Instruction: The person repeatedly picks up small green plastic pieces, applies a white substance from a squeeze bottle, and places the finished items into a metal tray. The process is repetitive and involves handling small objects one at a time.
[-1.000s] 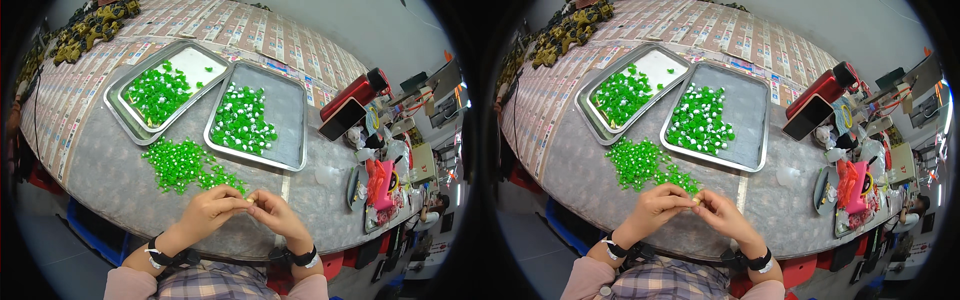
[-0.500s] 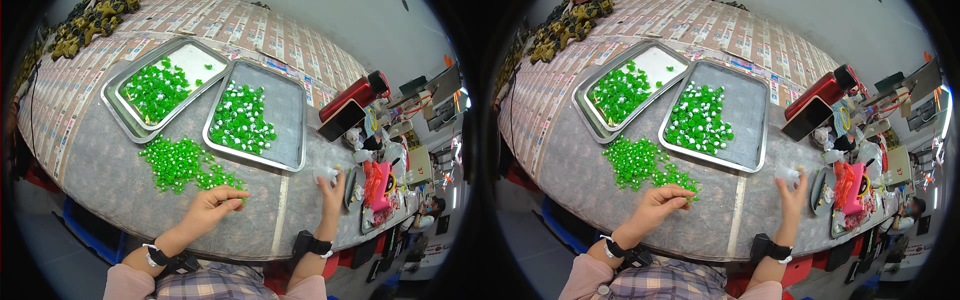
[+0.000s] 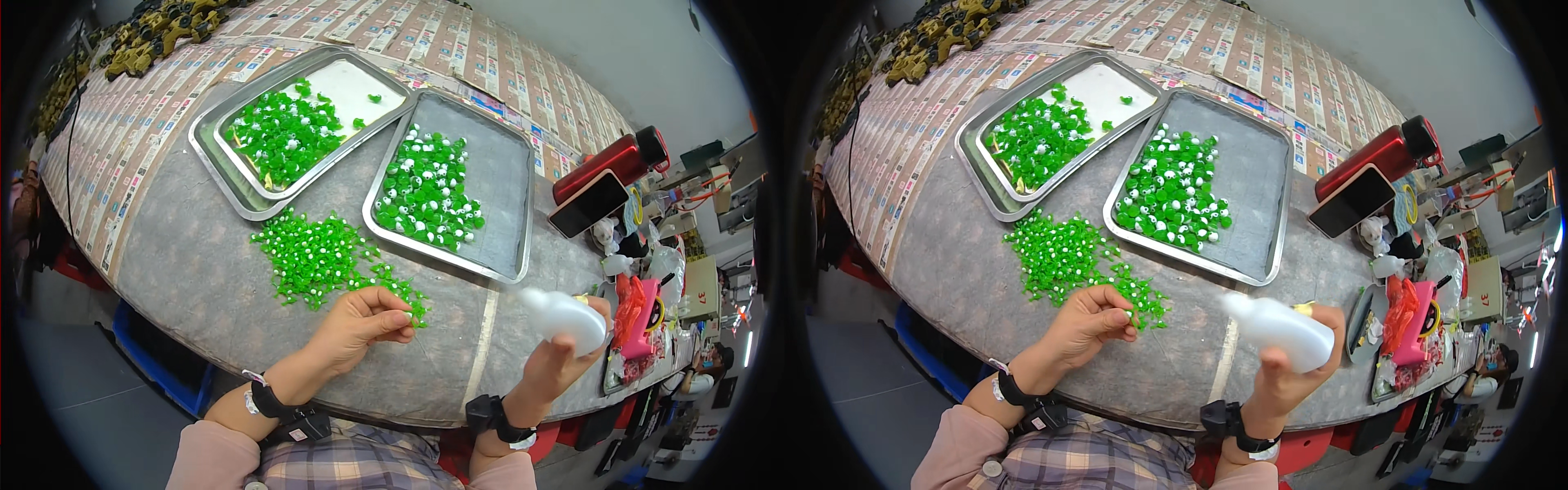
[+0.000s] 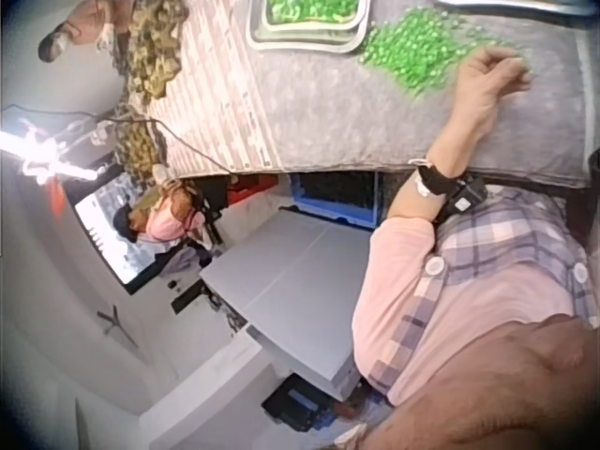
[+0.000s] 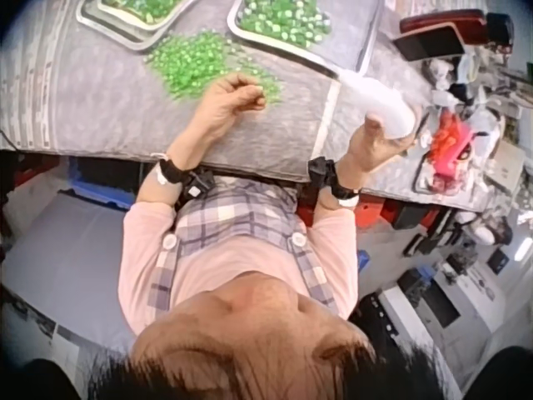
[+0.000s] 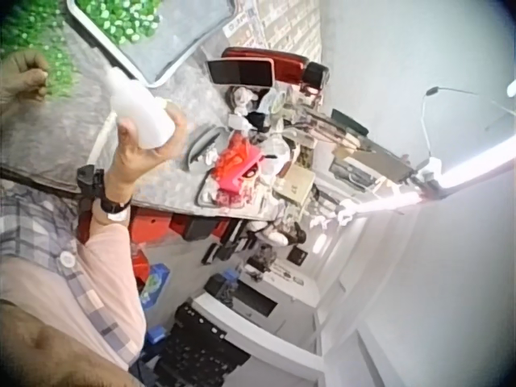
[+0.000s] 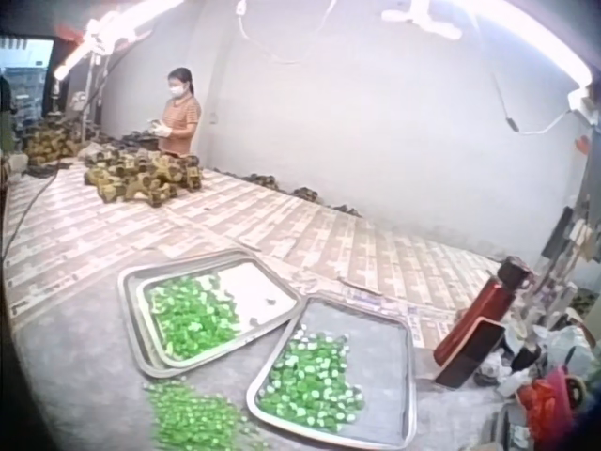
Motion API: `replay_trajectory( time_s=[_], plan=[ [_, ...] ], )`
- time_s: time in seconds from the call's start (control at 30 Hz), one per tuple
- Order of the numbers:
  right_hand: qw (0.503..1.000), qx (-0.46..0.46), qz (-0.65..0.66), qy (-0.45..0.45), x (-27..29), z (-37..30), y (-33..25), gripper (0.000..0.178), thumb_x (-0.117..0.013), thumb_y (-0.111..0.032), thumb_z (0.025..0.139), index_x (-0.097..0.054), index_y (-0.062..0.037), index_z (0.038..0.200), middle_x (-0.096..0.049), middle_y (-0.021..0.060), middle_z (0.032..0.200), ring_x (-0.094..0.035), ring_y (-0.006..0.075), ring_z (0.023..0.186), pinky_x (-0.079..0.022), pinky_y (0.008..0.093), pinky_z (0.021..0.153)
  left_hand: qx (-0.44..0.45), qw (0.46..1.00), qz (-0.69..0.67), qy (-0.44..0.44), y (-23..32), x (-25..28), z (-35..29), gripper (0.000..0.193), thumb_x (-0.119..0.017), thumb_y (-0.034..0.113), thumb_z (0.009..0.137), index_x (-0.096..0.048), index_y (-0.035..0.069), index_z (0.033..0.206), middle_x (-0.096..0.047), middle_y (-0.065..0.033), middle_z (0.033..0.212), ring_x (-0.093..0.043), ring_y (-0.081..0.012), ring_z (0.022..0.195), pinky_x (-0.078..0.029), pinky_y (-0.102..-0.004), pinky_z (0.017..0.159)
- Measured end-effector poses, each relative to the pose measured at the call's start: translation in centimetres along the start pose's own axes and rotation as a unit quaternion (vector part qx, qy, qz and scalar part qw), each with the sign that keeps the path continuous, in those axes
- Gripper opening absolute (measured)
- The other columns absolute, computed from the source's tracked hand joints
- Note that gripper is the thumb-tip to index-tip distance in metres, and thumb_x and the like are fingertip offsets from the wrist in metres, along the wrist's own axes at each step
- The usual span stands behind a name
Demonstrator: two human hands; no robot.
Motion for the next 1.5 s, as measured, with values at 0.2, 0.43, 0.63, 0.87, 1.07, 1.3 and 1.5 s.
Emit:
replay_trajectory(
  time_s=[0.2, 0.43, 0.63, 0.87, 1.07, 1.3, 1.5],
  plan=[
    [0.996, -0.034, 0.067, -0.036, -2.3, -1.7, 0.2, 0.062, -0.072, -0.052, 0.054, -0.042, -0.0043, 0.08, -0.041, 0.0011, 0.068, -0.039, 0.0115, 0.062, -0.032, 0.0235, 0.055, 0.004, 1.0, -0.019, -0.019, 0.0, 0.0, -0.1, 0.005, -0.057, 0.006, 0.077, -0.055, 0.003, 0.08, -0.059, -0.0051, 0.074, -0.058, -0.0122, 0.067, -0.049, -0.0247, 0.063],
    [0.998, 0.018, -0.028, -0.056, -3.9, -2.6, -0.3, 0.063, -0.064, -0.06, 0.057, -0.038, -0.0046, 0.073, -0.033, -0.0003, 0.063, -0.035, 0.0108, 0.055, -0.031, 0.0225, 0.052, 0.007, 0.999, -0.02, -0.026, 0.1, -0.2, -0.1, 0.005, -0.057, 0.008, 0.077, -0.055, 0.004, 0.08, -0.059, -0.0047, 0.073, -0.058, -0.0117, 0.066, -0.049, -0.0245, 0.062],
    [0.989, 0.069, 0.017, -0.127, -3.6, -2.4, 0.1, 0.05, -0.073, -0.04, 0.058, -0.047, -0.0034, 0.08, -0.046, 0.0028, 0.066, -0.041, 0.013, 0.055, -0.032, 0.0249, 0.049, 0.012, 0.999, -0.024, -0.029, 0.0, -0.1, -0.1, 0.006, -0.057, 0.008, 0.077, -0.055, 0.004, 0.08, -0.059, -0.0045, 0.073, -0.058, -0.0117, 0.066, -0.049, -0.0247, 0.063],
    [0.986, 0.103, -0.018, -0.133, -3.7, -2.6, 0.6, 0.051, -0.073, -0.041, 0.059, -0.046, -0.0031, 0.08, -0.045, 0.0026, 0.064, -0.04, 0.013, 0.055, -0.033, 0.0251, 0.05, 0.014, 1.0, -0.017, -0.019, 0.0, 0.0, -0.1, 0.009, -0.058, 0.01, 0.076, -0.053, 0.004, 0.081, -0.058, -0.006, 0.072, -0.057, -0.014, 0.064, -0.049, -0.0268, 0.06],
    [0.997, 0.025, -0.036, -0.064, -3.9, -2.3, -0.1, 0.059, -0.061, -0.057, 0.062, -0.039, -0.0041, 0.072, -0.035, 0.0011, 0.063, -0.035, 0.0107, 0.055, -0.03, 0.0228, 0.05, 0.018, 0.999, -0.024, -0.021, 0.0, 0.0, -0.1, 0.009, -0.058, 0.012, 0.077, -0.053, 0.004, 0.079, -0.058, -0.0075, 0.073, -0.057, -0.0142, 0.064, -0.049, -0.0262, 0.06],
    [0.995, 0.067, -0.066, -0.033, -4.2, -2.3, -0.1, 0.059, -0.059, -0.058, 0.062, -0.036, -0.0049, 0.071, -0.032, 0.0009, 0.06, -0.035, 0.0109, 0.054, -0.029, 0.0229, 0.049, 0.013, 0.999, -0.008, -0.028, 0.0, 0.0, -0.1, 0.008, -0.058, 0.01, 0.077, -0.055, 0.003, 0.08, -0.058, -0.0057, 0.073, -0.057, -0.0124, 0.066, -0.048, -0.025, 0.061],
    [0.997, 0.03, -0.049, -0.044, -3.4, -2.4, -0.1, 0.06, -0.058, -0.06, 0.062, -0.034, -0.0055, 0.068, -0.03, 0.0, 0.059, -0.033, 0.0099, 0.052, -0.025, 0.0214, 0.047, -0.1, 0.993, 0.056, 0.005, 0.3, -0.3, -0.2, 0.009, -0.059, 0.004, 0.074, -0.056, 0.001, 0.082, -0.058, -0.0063, 0.075, -0.057, -0.0134, 0.067, -0.048, -0.0255, 0.063]
  ],
)
Point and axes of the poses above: each hand's wrist, its own z-axis towards the middle knuckle, its own x-axis out of the back of the hand, y = z × x, the point moved 2 cm from there along z, towards the middle knuckle
